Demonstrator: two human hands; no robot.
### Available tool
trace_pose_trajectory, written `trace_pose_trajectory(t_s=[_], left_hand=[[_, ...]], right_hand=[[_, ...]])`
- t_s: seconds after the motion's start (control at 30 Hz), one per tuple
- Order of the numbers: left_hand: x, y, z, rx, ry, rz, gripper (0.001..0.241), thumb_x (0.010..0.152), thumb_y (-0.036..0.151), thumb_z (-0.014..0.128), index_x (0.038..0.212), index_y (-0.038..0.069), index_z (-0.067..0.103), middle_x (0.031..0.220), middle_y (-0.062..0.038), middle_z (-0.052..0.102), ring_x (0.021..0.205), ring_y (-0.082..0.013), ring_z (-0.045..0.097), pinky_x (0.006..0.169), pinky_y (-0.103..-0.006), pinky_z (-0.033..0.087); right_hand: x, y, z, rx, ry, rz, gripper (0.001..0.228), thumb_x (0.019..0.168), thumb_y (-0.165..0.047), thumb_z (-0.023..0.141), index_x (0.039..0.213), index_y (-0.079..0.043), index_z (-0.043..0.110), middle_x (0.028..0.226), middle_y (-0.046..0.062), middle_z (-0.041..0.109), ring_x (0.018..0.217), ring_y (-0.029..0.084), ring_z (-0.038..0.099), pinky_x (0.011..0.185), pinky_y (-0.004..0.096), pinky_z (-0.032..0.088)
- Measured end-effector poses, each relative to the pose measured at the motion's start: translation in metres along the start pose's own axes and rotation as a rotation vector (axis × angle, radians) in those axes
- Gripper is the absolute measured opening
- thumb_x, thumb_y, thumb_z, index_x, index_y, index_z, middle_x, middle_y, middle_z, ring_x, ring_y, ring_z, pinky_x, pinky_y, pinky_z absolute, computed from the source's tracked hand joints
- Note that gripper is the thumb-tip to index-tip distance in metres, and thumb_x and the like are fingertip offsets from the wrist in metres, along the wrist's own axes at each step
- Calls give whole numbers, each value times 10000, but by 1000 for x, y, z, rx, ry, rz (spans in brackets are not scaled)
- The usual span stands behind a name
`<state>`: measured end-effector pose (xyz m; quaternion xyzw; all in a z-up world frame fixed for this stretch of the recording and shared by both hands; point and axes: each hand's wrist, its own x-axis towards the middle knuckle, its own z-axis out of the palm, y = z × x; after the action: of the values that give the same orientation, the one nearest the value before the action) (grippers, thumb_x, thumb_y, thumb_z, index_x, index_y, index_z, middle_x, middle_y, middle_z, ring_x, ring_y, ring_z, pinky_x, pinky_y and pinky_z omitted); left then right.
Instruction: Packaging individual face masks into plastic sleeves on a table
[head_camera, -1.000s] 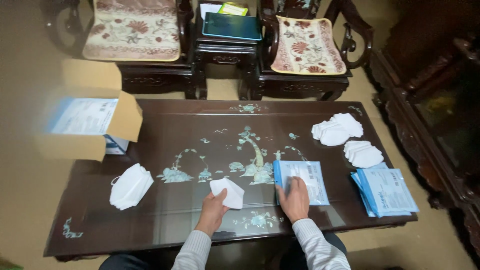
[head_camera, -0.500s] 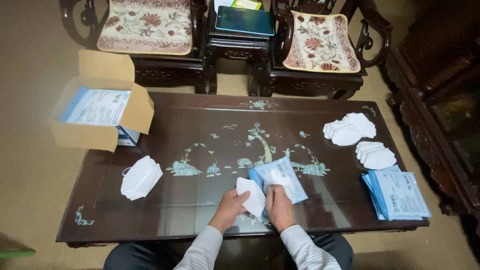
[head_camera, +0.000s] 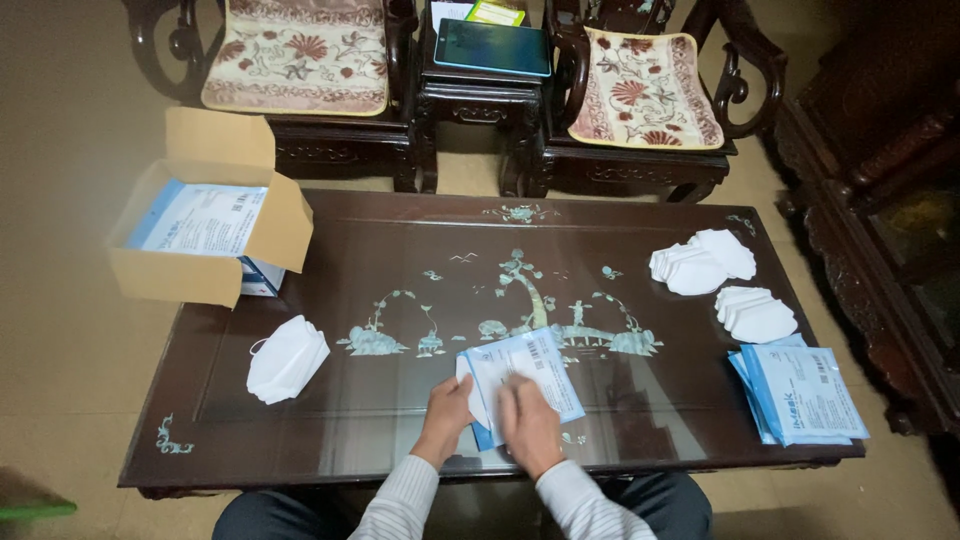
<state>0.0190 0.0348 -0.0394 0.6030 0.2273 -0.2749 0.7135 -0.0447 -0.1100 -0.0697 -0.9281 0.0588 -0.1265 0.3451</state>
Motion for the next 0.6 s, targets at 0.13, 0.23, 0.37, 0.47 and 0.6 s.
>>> trace_pose_trajectory(t_s=[0.13, 0.23, 0.37, 0.47, 0.6], left_hand=[[-27, 22, 0, -67, -111, -118, 382, 1050, 380, 499, 1235, 78, 639, 1187, -84, 749, 1078, -201, 704, 946, -397, 568], [-13, 6, 10, -119, -180, -71, 342, 1021, 296, 569, 1262, 63, 636, 1195, -118, 745, 1046, -242, 714, 870, -417, 603], [-30, 15, 31, -22, -153, -73, 382, 976, 229, 648, 1327, 81, 620, 1194, -110, 746, 965, -232, 726, 794, -383, 606], [-14, -4, 39, 58, -48, 14, 322, 949, 230, 672, 1228, 69, 671, 1106, -91, 764, 896, -193, 712, 745, -350, 571], [-10, -16, 46, 54, -3, 85, 306, 926, 186, 688, 1200, 58, 737, 1081, -67, 786, 890, -156, 691, 743, -315, 556]], right_hand=[[19, 38, -12, -102, -64, -47, 613, 1066, -382, 397, 1529, 19, 369, 1571, 256, 402, 1477, 391, 350, 1221, 512, 243], [21, 53, -9, -175, -85, -152, 664, 1080, -394, 331, 1597, 17, 260, 1660, 244, 276, 1565, 390, 197, 1275, 525, 101], [20, 57, -4, -256, -54, -208, 624, 1090, -349, 367, 1587, 19, 293, 1648, 251, 299, 1550, 416, 227, 1264, 559, 144], [19, 55, -6, -296, -76, -235, 616, 1102, -359, 313, 1593, 10, 281, 1664, 251, 254, 1559, 396, 200, 1278, 538, 113], [18, 57, -6, -305, -68, -236, 609, 1096, -340, 335, 1592, 10, 284, 1663, 255, 253, 1559, 400, 202, 1276, 546, 120]])
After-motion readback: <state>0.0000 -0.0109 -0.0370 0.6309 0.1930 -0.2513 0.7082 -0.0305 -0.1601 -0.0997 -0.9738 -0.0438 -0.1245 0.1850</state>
